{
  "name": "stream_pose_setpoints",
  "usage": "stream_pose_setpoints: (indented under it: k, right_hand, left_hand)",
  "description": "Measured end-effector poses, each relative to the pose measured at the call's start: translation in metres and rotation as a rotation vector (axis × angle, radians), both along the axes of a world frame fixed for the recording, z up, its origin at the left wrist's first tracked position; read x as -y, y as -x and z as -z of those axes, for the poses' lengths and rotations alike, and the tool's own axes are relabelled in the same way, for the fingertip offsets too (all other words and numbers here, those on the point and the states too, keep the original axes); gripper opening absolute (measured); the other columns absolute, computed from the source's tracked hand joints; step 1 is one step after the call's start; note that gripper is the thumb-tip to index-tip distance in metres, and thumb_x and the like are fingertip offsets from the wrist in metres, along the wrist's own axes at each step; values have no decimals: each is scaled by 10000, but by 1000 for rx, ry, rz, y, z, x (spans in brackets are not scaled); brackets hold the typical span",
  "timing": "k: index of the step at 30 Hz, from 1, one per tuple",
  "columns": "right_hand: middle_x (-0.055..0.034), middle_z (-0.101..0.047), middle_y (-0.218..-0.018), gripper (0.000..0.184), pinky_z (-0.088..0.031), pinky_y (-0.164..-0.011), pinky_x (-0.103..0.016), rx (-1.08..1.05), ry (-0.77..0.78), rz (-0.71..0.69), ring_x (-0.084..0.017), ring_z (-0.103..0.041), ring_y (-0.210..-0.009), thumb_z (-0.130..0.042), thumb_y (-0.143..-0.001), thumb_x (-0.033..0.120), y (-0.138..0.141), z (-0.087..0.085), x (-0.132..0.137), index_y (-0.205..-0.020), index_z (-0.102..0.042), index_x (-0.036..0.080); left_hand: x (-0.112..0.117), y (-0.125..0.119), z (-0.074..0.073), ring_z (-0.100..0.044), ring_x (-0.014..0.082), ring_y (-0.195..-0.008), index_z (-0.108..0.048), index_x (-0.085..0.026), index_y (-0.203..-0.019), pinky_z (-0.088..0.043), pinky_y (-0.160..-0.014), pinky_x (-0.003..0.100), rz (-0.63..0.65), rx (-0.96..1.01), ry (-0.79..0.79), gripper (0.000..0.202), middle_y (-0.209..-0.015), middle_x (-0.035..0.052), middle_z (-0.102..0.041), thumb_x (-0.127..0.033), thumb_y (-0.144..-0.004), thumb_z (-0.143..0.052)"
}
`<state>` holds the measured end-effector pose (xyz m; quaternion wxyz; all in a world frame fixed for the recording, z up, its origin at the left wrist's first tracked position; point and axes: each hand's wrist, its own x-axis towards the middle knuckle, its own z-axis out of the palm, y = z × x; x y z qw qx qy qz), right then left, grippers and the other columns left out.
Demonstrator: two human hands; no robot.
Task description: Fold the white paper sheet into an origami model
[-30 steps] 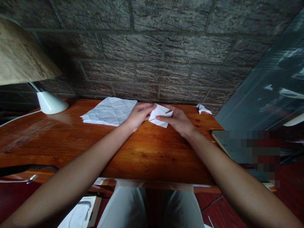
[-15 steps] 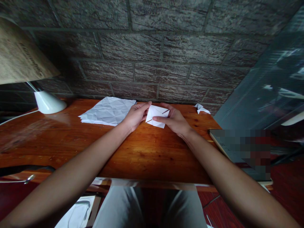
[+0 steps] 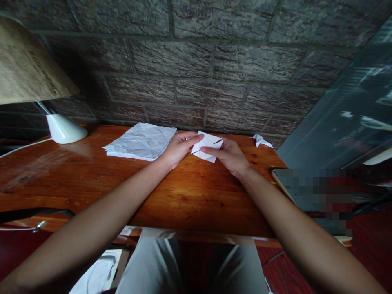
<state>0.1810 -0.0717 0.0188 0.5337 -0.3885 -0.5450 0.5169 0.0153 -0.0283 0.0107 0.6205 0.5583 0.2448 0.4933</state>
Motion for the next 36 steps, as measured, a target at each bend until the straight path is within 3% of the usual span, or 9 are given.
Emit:
stream_pose_setpoints:
  k: [9,18,24,32,36]
  right_hand:
    - [-46,-800,-967,481,-510,-952,-401,-15,12,-3,-215,-713,-877,-952,-555,383,0,1,-1,-959,-777,191]
    - [-44,-784,-983,562,-524,-854,-341,-20,86,-7,-185,-682,-867,-957,-525,352,0,2,-2,-1016,-742,185]
    - [-23,-773,-891,368,-514,-814,-323,97,-58,133,-177,-657,-822,-886,-626,462,-19,-5,-9,-867,-773,208]
    - [-13,-744,-782,366,-469,-701,-287,211,-97,53,-139,-586,-698,-852,-660,530,-19,-6,-6,-796,-788,196]
    - [-10,-741,-775,367,-460,-689,-290,213,-132,55,-144,-574,-688,-845,-666,541,-17,-7,-5,-793,-787,202]
  left_hand:
    - [0,-1,-1,-711,192,-786,-790,-159,-840,-552,-795,326,-11,35,40,394,-838,61,-782,-521,-698,-856]
    - [-4,-2,0,-675,154,-728,-753,-165,-927,-509,-750,277,-48,35,14,364,-778,17,-763,-363,-653,-887]
    - [3,-2,-4,-666,159,-678,-717,-165,-824,-486,-692,279,-76,-110,-90,280,-754,25,-758,-348,-681,-873]
    - [6,-1,-6,-657,161,-647,-748,-172,-783,-454,-630,267,-155,-204,-202,235,-722,30,-753,-360,-699,-859]
    - [6,0,-5,-672,163,-678,-773,-170,-833,-477,-661,272,-91,-174,-168,263,-781,43,-774,-390,-710,-853]
